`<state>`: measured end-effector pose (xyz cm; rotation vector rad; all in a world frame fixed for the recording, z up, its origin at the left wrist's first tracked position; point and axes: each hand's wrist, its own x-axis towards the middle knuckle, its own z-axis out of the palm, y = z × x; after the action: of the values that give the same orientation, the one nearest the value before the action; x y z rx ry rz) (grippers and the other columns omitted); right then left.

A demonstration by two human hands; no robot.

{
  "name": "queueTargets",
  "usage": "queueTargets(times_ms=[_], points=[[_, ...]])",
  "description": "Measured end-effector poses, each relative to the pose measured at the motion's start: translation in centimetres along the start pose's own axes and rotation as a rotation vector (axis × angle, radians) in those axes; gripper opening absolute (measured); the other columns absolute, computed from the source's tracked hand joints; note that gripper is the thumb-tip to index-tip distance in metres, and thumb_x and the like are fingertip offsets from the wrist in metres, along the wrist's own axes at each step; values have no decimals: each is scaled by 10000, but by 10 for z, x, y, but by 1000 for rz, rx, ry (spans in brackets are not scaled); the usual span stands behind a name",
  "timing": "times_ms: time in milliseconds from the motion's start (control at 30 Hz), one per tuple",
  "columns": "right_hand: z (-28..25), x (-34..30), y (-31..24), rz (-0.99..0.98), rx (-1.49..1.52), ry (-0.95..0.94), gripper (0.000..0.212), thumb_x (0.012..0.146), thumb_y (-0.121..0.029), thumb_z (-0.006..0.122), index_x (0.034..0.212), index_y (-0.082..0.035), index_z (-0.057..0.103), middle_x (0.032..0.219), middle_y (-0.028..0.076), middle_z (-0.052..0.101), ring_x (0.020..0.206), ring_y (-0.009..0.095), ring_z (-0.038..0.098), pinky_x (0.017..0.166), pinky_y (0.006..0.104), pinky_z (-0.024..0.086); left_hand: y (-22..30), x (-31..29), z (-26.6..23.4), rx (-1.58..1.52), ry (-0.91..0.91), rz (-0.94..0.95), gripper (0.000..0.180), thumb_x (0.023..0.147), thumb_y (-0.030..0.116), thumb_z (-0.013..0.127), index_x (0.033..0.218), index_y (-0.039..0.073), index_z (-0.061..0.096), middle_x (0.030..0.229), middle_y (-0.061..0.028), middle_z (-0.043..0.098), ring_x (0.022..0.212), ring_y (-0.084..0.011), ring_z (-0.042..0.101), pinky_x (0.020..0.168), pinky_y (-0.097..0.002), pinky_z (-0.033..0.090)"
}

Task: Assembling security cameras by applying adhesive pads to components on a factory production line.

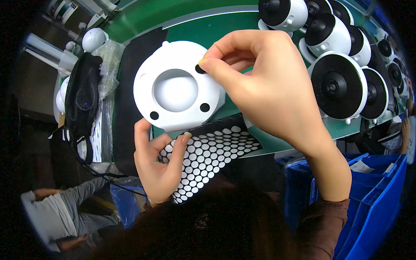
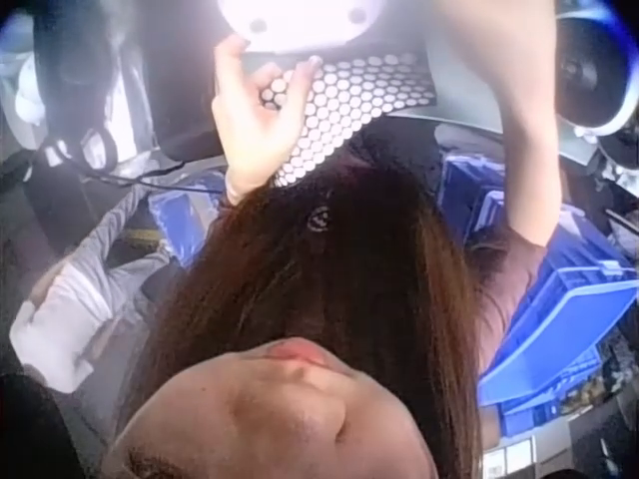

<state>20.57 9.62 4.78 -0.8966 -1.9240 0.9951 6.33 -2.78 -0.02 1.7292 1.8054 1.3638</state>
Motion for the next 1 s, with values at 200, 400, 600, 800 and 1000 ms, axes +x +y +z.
queueTargets(times_ms=[200,400,600,800,1000], points=[[4,0,1,-37,-33,24,138,768,-114,618,801,20,609,708,34,599,639,58,537,590,162,416,-6,2,2,-15,1,19,408,761,16,598,1081,-33,349,668,-160,626,598,-247,639,490,-251,430],[2,1,-1,-96,-134,32,126,755,-105,627,779,10,581,707,66,611,641,75,572,593,177,446,-5,1,0,-17,-15,8,416,756,19,604,1080,-33,349,660,-154,625,548,-233,627,456,-251,417],[-12,3,3,-100,45,74,262,836,-80,494,1080,14,478,789,96,632,753,137,606,676,215,464,10,-12,-12,-44,62,-209,414,726,-29,614,1081,-34,401,679,-132,643,691,-115,617,631,-205,439],[0,-38,-26,-372,-210,-342,218,648,39,587,856,-12,627,792,107,618,706,230,595,637,279,464,7,-13,-25,-56,17,-23,132,683,-37,647,799,-38,583,682,-111,644,615,-99,618,540,-175,436],[12,-47,-22,-341,-166,-416,156,635,19,632,785,-18,615,691,92,581,625,235,561,544,289,435,15,-21,-33,-21,-32,61,108,677,-9,663,777,1,623,681,-77,638,589,-141,630,524,-225,458]])
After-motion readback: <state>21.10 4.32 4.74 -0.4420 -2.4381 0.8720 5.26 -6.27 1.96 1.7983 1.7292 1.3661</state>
